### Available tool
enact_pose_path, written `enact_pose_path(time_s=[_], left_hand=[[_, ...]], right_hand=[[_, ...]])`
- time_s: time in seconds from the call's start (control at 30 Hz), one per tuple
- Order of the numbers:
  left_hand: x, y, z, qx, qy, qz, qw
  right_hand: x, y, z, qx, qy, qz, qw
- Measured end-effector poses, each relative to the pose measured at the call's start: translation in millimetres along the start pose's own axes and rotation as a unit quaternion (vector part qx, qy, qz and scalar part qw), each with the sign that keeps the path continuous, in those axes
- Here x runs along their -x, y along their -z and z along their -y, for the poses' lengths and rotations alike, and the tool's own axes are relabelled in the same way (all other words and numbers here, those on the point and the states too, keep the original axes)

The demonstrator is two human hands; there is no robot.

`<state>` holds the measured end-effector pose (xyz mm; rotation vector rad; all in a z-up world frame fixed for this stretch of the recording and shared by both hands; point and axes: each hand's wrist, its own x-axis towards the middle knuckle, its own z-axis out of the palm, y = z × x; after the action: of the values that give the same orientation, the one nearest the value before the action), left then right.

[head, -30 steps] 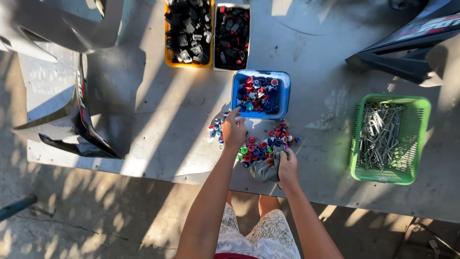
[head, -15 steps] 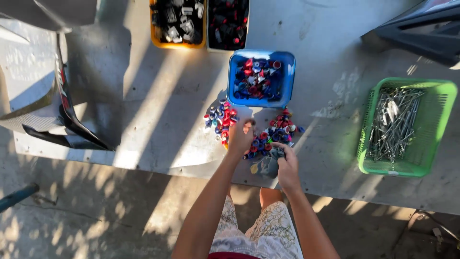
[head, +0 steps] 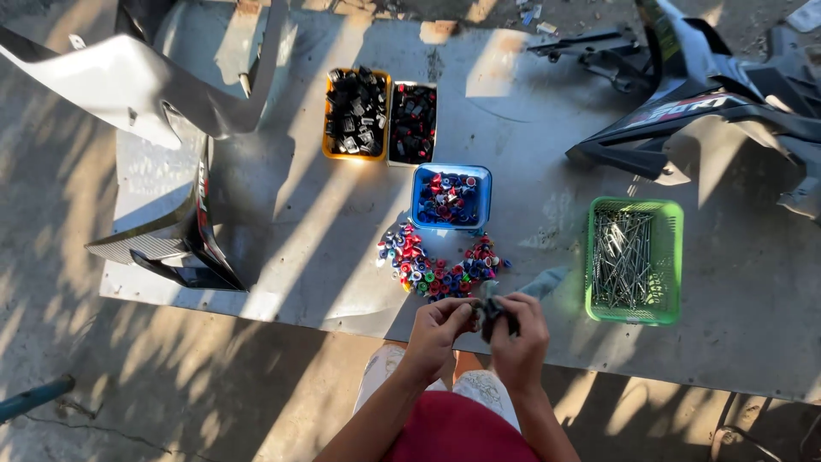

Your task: Wiping and cleaning small motorcycle valve caps with a cloth on a workbench.

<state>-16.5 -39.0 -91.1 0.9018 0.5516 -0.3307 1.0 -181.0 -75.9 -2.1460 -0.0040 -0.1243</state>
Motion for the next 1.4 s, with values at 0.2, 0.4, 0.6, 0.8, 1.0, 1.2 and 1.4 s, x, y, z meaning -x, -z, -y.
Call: enact_pose_path(time_s=[0.2,0.4,0.6,0.8,1.0,1.2,1.4], left_hand=[[19.0,-19.5,-12.5,0.091,0.028,0.09,0.991],[43.5,-28.2,-37.6,-0.019,-0.045,0.027,0.998],[72.6,-45.5,-81.8,-0.315,-0.25,0.037,0.915],[79.4,-38.8,-94.6,-0.372,-0.319,0.064,0.869],[90.3,-42.7,-95.1,-0.285,-0.308,0.109,0.901],[91.1,-30.2,-98.5,-0.267,-0.303,0.103,0.909],[93.5,-35.7,-108.1,-0.306,-0.318,0.113,0.89]], right_hand=[[8.8,22.7,57.4,-0.041,0.106,0.001,0.994],[3.5,12.5,23.4,-0.08,0.094,-0.099,0.987],[13.2,30.2,90.6,-0.103,0.156,-0.005,0.982],[-0.6,35.1,60.3,-0.216,0.026,0.02,0.976],[14.9,36.0,79.4,-0.238,0.073,0.062,0.967],[11.4,40.1,60.1,-0.213,0.014,0.028,0.977],[11.3,42.9,101.6,-0.152,0.084,0.139,0.975]])
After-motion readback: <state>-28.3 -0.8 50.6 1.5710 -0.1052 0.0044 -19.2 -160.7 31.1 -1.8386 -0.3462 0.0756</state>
